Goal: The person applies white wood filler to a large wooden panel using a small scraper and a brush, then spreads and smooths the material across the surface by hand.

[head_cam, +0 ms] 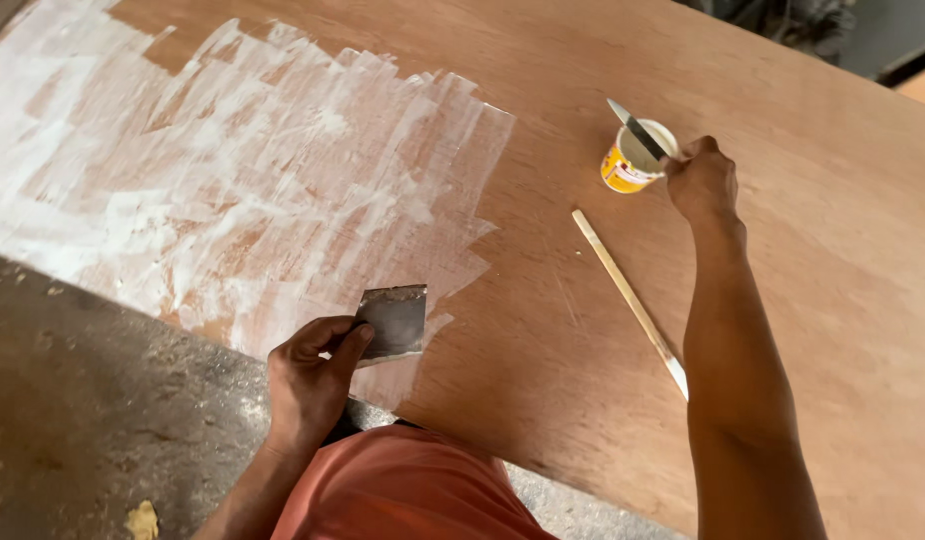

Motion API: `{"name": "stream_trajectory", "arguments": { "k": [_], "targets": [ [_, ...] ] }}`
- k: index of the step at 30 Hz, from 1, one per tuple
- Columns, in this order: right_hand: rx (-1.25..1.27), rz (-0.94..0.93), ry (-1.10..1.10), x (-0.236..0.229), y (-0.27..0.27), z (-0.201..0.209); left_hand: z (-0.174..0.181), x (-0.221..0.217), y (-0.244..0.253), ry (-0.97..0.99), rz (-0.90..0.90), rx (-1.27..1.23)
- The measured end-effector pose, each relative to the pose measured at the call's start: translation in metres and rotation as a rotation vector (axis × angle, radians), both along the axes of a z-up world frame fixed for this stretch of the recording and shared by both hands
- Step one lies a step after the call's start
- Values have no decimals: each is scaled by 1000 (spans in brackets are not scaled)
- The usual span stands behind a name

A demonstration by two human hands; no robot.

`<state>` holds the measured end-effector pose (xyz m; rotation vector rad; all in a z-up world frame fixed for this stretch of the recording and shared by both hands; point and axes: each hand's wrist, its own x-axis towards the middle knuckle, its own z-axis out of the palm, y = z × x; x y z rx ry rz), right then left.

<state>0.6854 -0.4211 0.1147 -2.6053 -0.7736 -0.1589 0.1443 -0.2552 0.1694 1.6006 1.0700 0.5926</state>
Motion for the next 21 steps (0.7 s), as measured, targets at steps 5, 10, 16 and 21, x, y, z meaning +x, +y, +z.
{"name": "stream_trajectory", "arguments": {
  "k": [5, 10, 16, 21],
  "targets": [
    [-135, 75, 44, 11, -3, 5, 2, 11, -8, 12, 87, -133],
    [-214, 243, -416, 24, -37, 33, -1, 22, -17, 24, 133, -155],
    [-462, 381, -720, 12, -34, 75, -1, 28, -25, 146, 149, -162],
    [-712, 459, -732, 7, 2, 76, 2, 24, -28, 101, 159, -163]
  ]
}}
